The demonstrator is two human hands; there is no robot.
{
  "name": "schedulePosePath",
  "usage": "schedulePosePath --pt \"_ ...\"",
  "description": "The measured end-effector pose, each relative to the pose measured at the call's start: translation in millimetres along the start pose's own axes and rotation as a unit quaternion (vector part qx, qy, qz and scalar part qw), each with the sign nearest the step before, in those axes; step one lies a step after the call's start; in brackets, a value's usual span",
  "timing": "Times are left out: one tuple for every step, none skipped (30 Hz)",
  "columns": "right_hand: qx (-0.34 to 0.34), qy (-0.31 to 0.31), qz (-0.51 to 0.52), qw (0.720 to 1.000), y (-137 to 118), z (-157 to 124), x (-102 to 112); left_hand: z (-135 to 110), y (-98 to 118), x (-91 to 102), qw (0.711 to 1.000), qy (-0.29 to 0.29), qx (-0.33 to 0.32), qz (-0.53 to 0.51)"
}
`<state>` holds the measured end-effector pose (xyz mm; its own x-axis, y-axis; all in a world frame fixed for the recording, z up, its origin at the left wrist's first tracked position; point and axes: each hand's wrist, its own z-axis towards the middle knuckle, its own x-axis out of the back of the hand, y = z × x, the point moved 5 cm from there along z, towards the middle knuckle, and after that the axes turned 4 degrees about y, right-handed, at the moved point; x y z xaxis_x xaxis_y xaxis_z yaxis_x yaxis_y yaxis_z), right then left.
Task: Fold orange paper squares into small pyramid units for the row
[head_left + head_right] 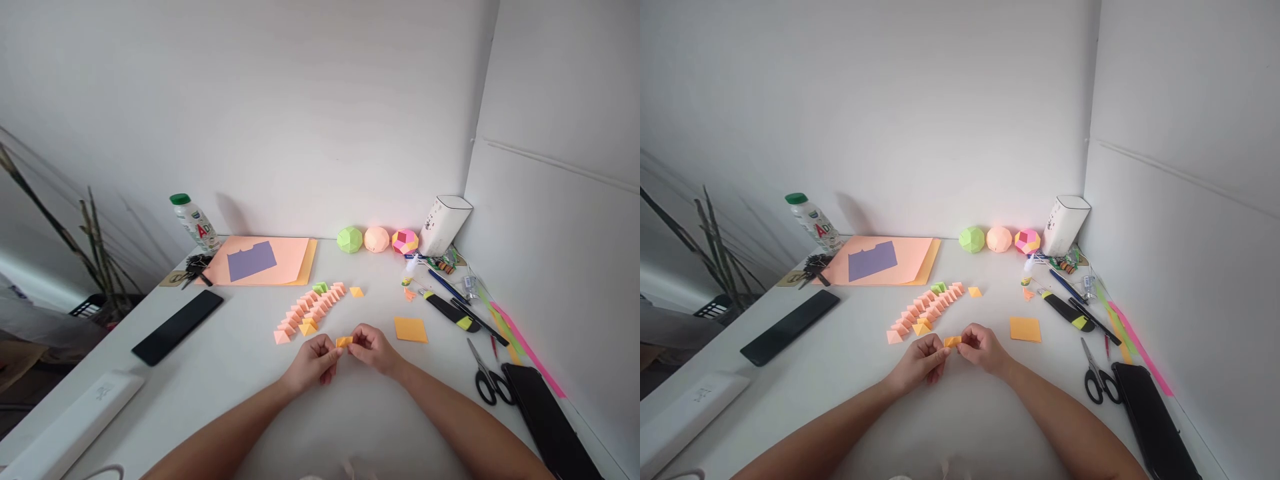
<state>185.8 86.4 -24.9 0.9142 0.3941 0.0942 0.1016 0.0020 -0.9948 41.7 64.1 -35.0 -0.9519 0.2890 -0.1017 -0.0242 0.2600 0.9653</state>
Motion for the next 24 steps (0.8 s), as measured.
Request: schedulePosePath --pt "0.005 0.008 -0.001 1.0 -1 0 0 0 1 0.1 1.0 0.001 0.001 -0.009" --pt "0.015 0.016 -0.007 1.0 -2 0 0 1 2 0.1 1.0 0.001 0.002 -0.019" --pt "0.032 0.027 -0.02 0.999 -3 0 -1 1 3 0.2 1.0 -0.001 0.004 -0.03" --pt "0.054 0.041 -0.039 0.997 -5 -1 -1 1 5 0.3 0.999 -0.002 0.005 -0.038" --pt "0.082 0.056 -0.064 0.993 -7 -2 -1 1 6 0.5 0.999 -0.004 0.006 -0.043" --pt "0.115 0.072 -0.092 0.986 -8 -4 -1 1 8 0.8 0.999 -0.005 0.008 -0.046" --pt "0.146 0.083 -0.12 0.978 -10 -5 -2 2 10 1.1 0.999 -0.006 0.009 -0.046" --pt "0.176 0.084 -0.146 0.97 -11 -7 -4 2 11 1.5 0.999 -0.007 0.012 -0.045" --pt "0.202 0.078 -0.171 0.961 -11 -8 -6 2 12 2.0 0.999 -0.007 0.014 -0.042" --pt "0.226 0.068 -0.194 0.952 -11 -10 -8 2 12 2.4 0.999 -0.008 0.017 -0.038" --pt "0.248 0.057 -0.214 0.943 -11 -11 -11 2 12 2.9 0.999 -0.01 0.019 -0.034" --pt "0.267 0.047 -0.232 0.934 -12 -12 -12 3 11 3.3 0.999 -0.012 0.02 -0.032" --pt "0.283 0.04 -0.246 0.926 -12 -13 -14 3 10 3.7 0.999 -0.013 0.02 -0.03" --pt "0.297 0.035 -0.256 0.919 -13 -13 -15 4 9 4.1 0.999 -0.013 0.02 -0.031" --pt "0.309 0.033 -0.262 0.914 -14 -14 -15 5 7 4.6 0.999 -0.012 0.02 -0.034" --pt "0.319 0.031 -0.265 0.91 -15 -14 -16 5 6 5.0 0.999 -0.009 0.021 -0.037" --pt "0.326 0.029 -0.265 0.907 -16 -14 -16 6 4 5.5 0.999 -0.005 0.021 -0.04" --pt "0.331 0.025 -0.263 0.906 -17 -13 -16 6 3 5.8 0.999 -0.002 0.02 -0.041" --pt "0.332 0.021 -0.259 0.907 -18 -13 -16 6 2 5.8 0.999 -0.001 0.018 -0.041" --pt "0.332 0.017 -0.254 0.908 -18 -13 -16 6 2 5.6 0.999 0.0 0.015 -0.039" --pt "0.33 0.013 -0.251 0.91 -18 -13 -16 6 2 5.2 0.999 0.0 0.011 -0.035" --pt "0.329 0.01 -0.248 0.911 -18 -12 -16 5 3 4.6 1.0 -0.001 0.006 -0.028" --pt "0.329 0.009 -0.248 0.911 -18 -12 -16 5 4 3.7 1.0 -0.003 0.0 -0.018" --pt "0.33 0.009 -0.25 0.91 -18 -12 -16 4 5 2.8 1.0 -0.005 -0.004 -0.008"
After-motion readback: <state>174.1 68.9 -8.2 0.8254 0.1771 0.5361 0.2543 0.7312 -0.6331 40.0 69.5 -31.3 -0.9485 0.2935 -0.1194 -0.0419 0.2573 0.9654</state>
